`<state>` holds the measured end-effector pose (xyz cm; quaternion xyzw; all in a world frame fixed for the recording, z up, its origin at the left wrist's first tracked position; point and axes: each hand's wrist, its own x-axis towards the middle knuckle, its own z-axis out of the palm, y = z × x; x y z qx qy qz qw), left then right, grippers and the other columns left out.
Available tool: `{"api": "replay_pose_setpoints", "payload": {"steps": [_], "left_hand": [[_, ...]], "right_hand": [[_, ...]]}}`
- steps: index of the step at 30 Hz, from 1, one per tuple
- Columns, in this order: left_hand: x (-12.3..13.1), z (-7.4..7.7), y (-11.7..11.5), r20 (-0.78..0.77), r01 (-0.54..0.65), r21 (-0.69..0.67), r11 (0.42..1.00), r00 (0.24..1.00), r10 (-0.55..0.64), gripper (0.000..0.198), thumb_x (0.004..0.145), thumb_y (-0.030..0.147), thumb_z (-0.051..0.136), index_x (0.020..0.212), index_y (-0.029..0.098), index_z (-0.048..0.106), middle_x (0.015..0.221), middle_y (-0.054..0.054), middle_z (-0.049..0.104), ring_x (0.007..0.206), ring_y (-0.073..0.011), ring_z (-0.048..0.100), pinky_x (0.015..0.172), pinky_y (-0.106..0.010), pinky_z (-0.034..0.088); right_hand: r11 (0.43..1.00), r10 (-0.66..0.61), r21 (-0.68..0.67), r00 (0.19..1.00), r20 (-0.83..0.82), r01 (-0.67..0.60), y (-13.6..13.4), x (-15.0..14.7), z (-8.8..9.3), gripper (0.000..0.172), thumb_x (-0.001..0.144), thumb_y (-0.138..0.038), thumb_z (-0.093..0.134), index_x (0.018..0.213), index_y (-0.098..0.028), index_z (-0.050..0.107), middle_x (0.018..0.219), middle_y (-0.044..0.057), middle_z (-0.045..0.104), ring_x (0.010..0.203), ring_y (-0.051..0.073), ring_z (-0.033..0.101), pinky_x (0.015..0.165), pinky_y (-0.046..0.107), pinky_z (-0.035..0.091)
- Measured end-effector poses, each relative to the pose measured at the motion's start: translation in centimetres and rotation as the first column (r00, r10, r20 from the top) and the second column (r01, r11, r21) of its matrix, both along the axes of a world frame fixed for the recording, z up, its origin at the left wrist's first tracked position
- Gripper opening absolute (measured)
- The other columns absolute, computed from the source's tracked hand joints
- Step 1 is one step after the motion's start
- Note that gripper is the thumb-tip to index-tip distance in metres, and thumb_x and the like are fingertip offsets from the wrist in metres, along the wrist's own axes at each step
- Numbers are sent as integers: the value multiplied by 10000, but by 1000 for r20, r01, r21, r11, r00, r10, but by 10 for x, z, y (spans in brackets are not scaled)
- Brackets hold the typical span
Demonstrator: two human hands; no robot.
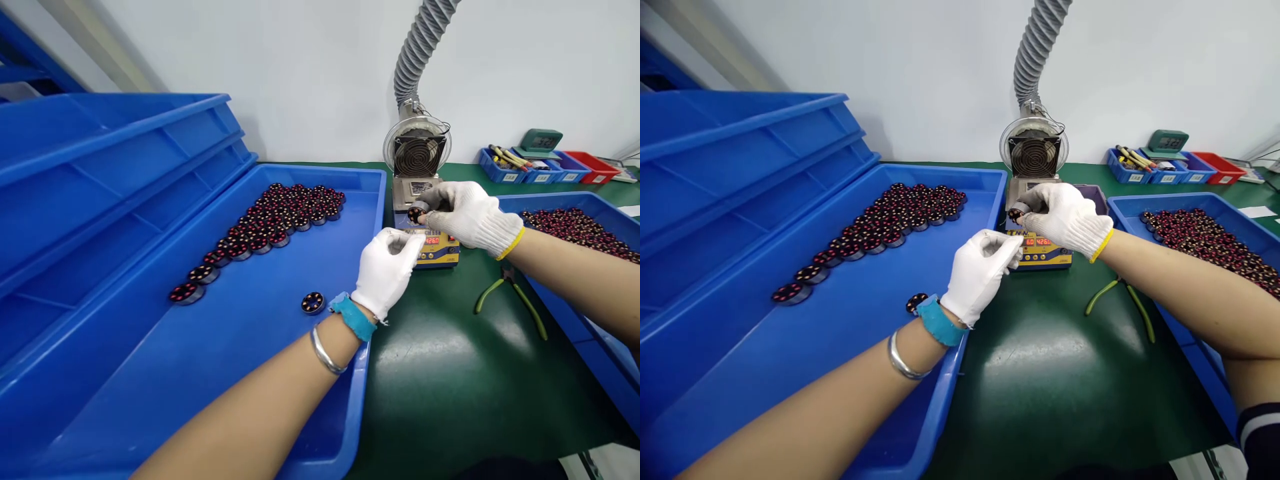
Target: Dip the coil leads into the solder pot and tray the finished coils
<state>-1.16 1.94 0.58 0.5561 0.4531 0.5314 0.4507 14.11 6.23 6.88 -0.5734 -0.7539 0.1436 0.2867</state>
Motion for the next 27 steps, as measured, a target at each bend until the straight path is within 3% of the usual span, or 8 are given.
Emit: {"api": "replay_pose_setpoints", "payload": {"steps": [4,7,15,27], "left_hand": [[2,0,0,-43,56,-72,996,997,-59,333,721,417,697,870,137,594,718,-23,641,630,-129,589,640,-270,473],[4,-1,-1,-50,137,-111,984,988,-144,358,735,391,693,960,129,598,780,-42,653,660,-132,598,678,-284,485],[4,-3,-3,-185,239,-139,961,947,-262,381,772,417,653,1015,126,611,859,-83,675,726,-167,622,759,-335,493],[3,-1,-5,-275,282,-124,951,911,-306,327,805,415,613,993,149,633,887,-78,700,793,-180,649,807,-323,501]], "right_hand": [[982,-71,188,981,179,37,26,9,12,248,750,-363,635,984,-310,696,915,-14,704,875,256,650,747,389,528],[958,-152,282,924,350,51,53,15,18,273,759,-378,620,1015,-304,684,960,14,688,944,307,625,787,457,503],[965,-181,263,763,620,15,99,14,13,349,758,-296,591,1096,-220,636,1096,121,623,974,349,603,756,457,496],[978,-176,204,736,653,52,99,12,4,377,778,-288,588,1145,-207,607,1112,146,598,985,359,591,766,484,488]]}}
